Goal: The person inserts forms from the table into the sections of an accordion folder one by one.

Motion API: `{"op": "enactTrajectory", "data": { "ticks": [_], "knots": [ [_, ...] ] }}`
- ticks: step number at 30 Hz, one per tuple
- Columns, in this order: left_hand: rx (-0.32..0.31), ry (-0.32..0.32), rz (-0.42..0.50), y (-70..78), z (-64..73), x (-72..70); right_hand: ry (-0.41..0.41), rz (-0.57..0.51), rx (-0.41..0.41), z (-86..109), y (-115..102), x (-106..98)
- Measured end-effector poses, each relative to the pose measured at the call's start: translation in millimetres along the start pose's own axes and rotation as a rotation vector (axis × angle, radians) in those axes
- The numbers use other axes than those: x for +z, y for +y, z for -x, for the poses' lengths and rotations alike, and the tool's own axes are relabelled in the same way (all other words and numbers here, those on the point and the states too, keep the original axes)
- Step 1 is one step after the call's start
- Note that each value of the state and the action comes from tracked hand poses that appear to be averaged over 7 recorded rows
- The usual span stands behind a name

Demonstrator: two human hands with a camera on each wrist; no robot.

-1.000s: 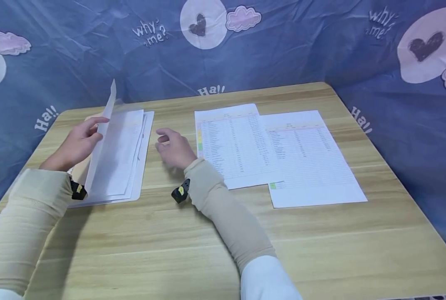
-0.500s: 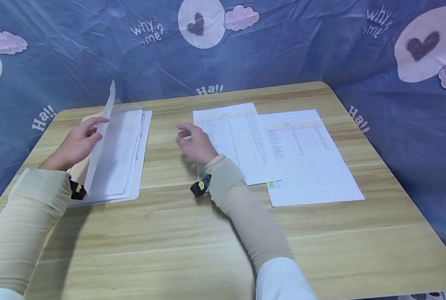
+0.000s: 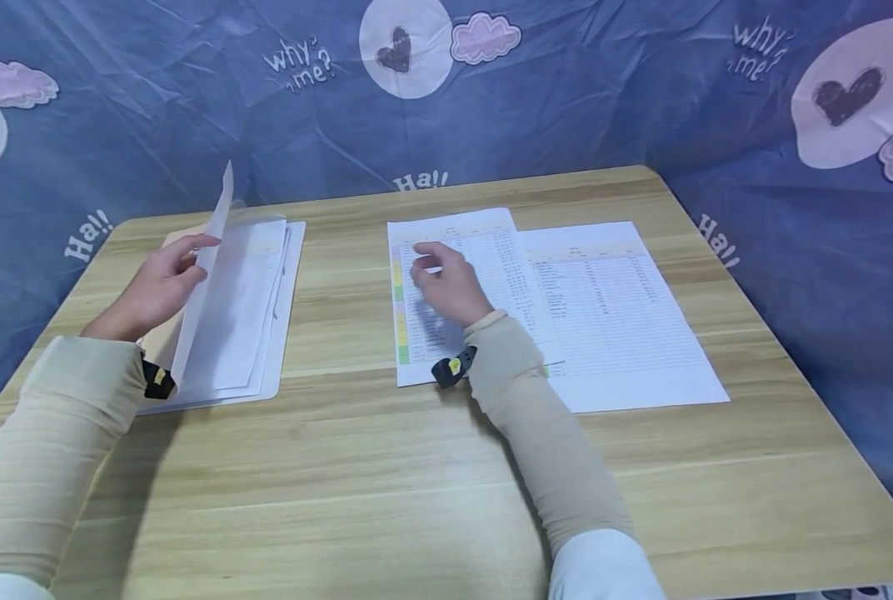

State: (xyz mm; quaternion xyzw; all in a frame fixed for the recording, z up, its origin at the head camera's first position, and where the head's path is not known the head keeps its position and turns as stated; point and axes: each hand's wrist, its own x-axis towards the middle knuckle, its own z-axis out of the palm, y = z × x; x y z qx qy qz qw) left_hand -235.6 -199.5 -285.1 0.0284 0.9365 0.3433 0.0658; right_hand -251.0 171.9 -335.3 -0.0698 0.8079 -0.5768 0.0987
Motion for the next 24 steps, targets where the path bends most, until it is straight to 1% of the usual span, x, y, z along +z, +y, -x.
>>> {"op": "enactTrajectory", "data": {
  "ticks": [3,7,12,18,24],
  "knots": [
    [0.014,0.003,0.004,0.1,-0.6,0.4,0.026,0.033,0.014,2.9,4.0,-12.1],
    [0.038,0.001,0.012,-0.4,-0.4,1.1,0.058,0.066,0.000,7.2,10.4,-26.4],
    [0.035,-0.019,0.020,-0.4,-0.5,1.6,0.094,0.059,-0.013,13.6,20.3,-45.4],
    [0.032,-0.030,0.015,1.1,-2.2,2.1,0.138,0.070,0.033,24.1,29.9,-71.8],
    [0.034,-0.012,0.011,-1.3,-0.7,1.3,0.195,0.117,0.073,28.6,35.8,-97.2]
  ]
}}
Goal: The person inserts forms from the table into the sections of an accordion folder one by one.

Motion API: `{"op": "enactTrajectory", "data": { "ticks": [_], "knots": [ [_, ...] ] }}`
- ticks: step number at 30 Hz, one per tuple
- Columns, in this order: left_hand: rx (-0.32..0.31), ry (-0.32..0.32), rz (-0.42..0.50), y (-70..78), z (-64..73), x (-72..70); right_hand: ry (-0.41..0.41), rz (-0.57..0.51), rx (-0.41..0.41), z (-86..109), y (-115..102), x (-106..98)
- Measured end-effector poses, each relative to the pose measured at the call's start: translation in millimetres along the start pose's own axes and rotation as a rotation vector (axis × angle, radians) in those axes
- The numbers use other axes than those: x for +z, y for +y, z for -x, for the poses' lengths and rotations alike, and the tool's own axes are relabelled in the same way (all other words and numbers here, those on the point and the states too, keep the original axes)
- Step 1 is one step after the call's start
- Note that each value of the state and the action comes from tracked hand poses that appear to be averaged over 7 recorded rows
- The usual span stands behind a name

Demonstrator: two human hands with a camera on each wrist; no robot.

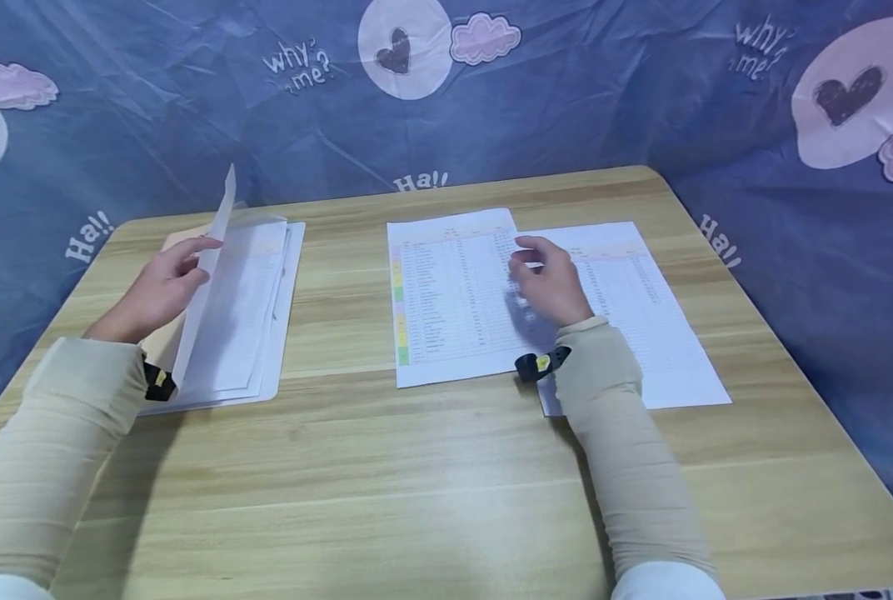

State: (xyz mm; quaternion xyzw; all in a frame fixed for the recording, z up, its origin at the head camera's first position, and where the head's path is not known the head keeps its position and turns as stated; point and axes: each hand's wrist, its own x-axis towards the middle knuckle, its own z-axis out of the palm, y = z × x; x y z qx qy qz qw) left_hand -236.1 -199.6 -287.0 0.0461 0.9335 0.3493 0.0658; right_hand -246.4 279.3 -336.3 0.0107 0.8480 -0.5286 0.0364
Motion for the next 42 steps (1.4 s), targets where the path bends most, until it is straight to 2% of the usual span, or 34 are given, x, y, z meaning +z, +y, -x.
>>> {"op": "enactTrajectory", "data": {
  "ticks": [9,14,17,22,29,36,42],
  "knots": [
    [-0.020,-0.024,0.001,-3.7,5.9,-2.8,0.114,0.032,0.063,0.1,16.1,-36.8],
    [-0.015,-0.028,0.006,-3.6,5.2,-2.4,0.212,0.102,0.109,6.7,22.6,-66.7],
    [-0.014,-0.030,-0.002,-2.7,5.1,-2.3,0.239,0.183,0.163,13.7,26.5,-84.0],
    [-0.011,-0.034,-0.001,-2.0,5.0,-1.5,0.203,0.317,0.216,22.3,33.4,-103.8],
    [-0.001,-0.037,0.011,0.3,5.0,-1.5,0.209,0.411,0.330,30.3,34.5,-116.9],
    [-0.004,-0.035,0.014,1.9,4.8,-0.1,0.186,0.525,0.355,38.3,43.8,-131.6],
    [-0.003,-0.038,0.002,0.2,3.7,1.5,0.158,0.572,0.382,39.3,55.3,-132.9]
  ]
}}
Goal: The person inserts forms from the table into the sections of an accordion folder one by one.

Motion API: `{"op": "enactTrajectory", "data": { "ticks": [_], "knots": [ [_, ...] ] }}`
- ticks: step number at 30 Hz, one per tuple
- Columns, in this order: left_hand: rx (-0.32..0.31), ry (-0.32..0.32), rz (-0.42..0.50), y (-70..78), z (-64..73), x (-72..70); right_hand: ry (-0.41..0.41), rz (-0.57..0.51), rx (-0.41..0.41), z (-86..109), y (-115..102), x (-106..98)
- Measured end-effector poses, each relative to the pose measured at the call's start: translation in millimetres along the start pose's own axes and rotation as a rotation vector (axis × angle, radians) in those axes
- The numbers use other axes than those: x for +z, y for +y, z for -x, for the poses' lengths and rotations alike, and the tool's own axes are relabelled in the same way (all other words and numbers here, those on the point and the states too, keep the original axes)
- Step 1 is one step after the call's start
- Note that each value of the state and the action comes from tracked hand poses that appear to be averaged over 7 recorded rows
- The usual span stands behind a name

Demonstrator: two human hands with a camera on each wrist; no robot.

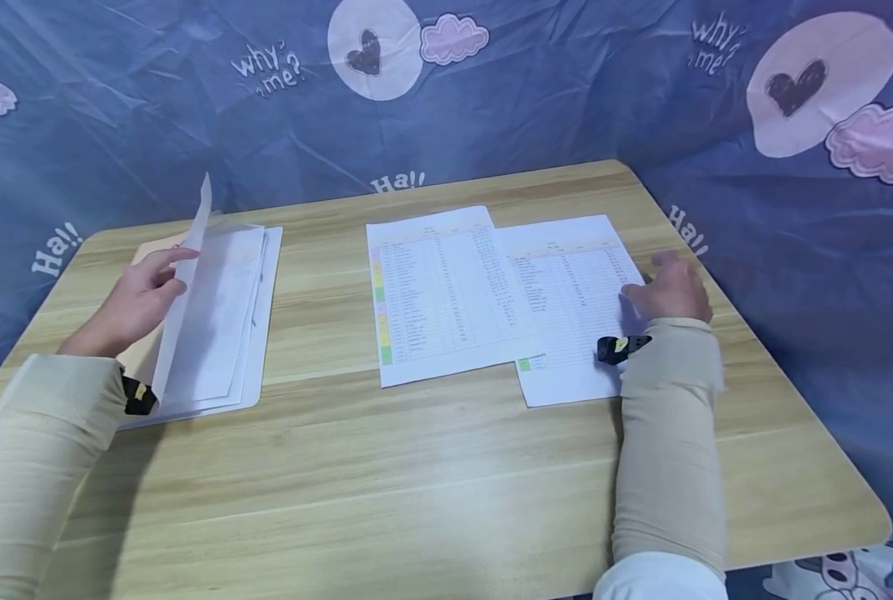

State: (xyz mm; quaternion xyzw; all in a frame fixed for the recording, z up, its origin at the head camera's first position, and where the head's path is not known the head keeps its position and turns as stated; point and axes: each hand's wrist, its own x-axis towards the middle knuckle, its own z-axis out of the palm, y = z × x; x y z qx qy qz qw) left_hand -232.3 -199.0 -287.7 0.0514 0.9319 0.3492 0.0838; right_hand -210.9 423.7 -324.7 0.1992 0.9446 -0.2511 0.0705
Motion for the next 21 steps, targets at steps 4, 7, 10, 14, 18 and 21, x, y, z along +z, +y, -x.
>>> {"op": "enactTrajectory", "data": {
  "ticks": [4,7,10,14,18,21],
  "knots": [
    [-0.004,0.000,-0.020,-0.5,-0.3,0.7,-0.032,0.011,0.029,-1.7,1.6,3.8],
    [-0.002,0.001,-0.023,0.3,-0.5,1.2,-0.032,0.018,0.043,-2.4,1.5,5.6],
    [0.004,0.004,-0.024,0.7,-0.7,1.8,-0.028,0.022,0.053,-2.7,0.6,6.5],
    [0.005,0.012,-0.035,-0.3,-1.0,2.6,-0.028,0.012,0.066,-3.7,-0.2,8.0],
    [0.005,0.022,-0.064,-2.9,-1.7,3.6,-0.022,-0.005,0.078,-5.0,-0.1,10.2],
    [0.004,0.028,-0.078,-4.3,-1.6,4.1,-0.004,-0.013,0.067,-6.2,0.1,11.1]
  ]
}}
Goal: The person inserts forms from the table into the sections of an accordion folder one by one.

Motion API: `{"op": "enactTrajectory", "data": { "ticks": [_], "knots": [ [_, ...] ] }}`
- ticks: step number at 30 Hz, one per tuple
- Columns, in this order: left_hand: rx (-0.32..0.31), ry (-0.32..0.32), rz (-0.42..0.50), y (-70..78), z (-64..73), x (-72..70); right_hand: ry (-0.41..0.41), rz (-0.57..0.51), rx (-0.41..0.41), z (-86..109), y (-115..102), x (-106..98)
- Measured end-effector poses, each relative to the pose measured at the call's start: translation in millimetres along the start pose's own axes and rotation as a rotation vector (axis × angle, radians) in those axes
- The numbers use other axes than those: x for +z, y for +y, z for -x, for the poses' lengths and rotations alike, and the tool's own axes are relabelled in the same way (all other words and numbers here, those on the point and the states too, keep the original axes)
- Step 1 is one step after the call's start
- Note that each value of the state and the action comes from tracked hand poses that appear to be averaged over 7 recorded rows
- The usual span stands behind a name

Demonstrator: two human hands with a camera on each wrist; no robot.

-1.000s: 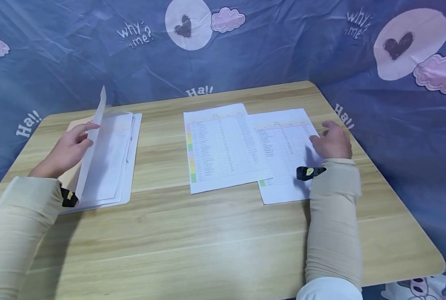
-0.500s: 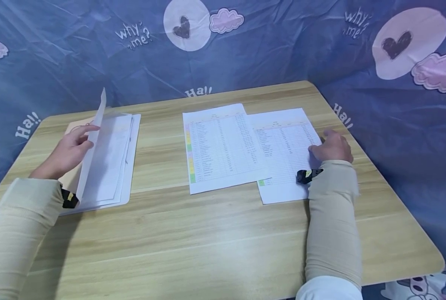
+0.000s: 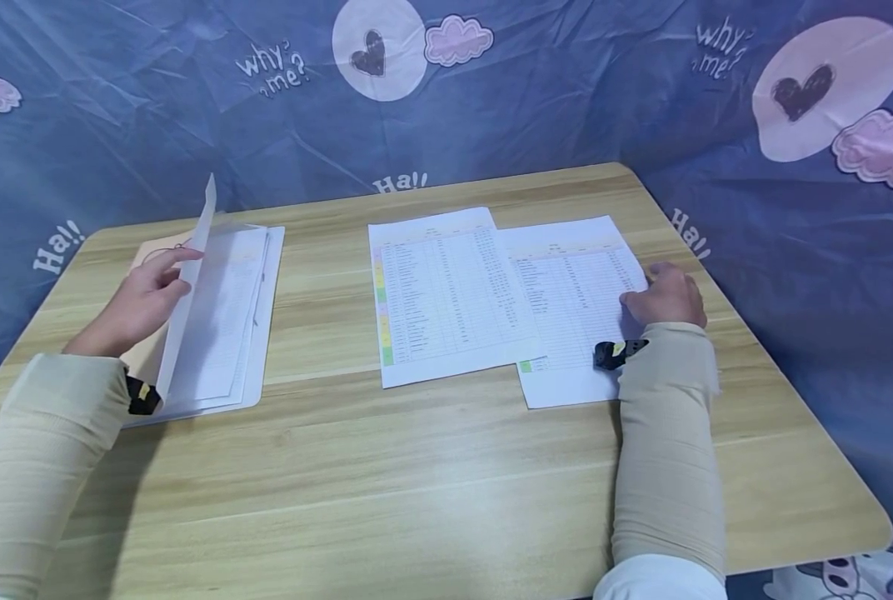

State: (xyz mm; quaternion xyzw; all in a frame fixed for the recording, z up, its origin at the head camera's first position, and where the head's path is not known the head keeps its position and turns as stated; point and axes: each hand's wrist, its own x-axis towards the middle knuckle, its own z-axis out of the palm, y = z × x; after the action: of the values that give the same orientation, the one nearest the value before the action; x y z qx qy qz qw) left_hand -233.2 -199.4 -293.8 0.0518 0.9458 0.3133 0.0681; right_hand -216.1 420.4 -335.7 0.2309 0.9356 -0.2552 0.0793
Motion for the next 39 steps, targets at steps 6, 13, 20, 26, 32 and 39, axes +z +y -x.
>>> {"op": "enactTrajectory", "data": {
  "ticks": [6,13,20,26,32,39],
  "knots": [
    [0.011,0.019,-0.022,0.2,0.5,0.3,0.061,-0.053,-0.002,-1.6,0.6,2.0],
    [0.002,0.016,-0.033,-0.9,1.0,1.0,0.109,-0.103,0.004,-1.5,0.2,4.4],
    [0.001,-0.002,-0.029,0.4,3.8,0.1,0.099,-0.091,0.006,-0.9,-0.6,5.9],
    [0.009,0.000,-0.018,1.0,4.0,-0.3,0.084,-0.087,0.014,0.6,0.0,5.3],
    [0.020,0.006,-0.043,0.1,3.4,-1.6,0.076,-0.083,-0.003,1.3,0.4,4.7],
    [0.011,0.000,-0.022,1.2,3.6,-1.3,0.068,-0.073,0.012,2.2,-0.6,4.6]
  ]
}}
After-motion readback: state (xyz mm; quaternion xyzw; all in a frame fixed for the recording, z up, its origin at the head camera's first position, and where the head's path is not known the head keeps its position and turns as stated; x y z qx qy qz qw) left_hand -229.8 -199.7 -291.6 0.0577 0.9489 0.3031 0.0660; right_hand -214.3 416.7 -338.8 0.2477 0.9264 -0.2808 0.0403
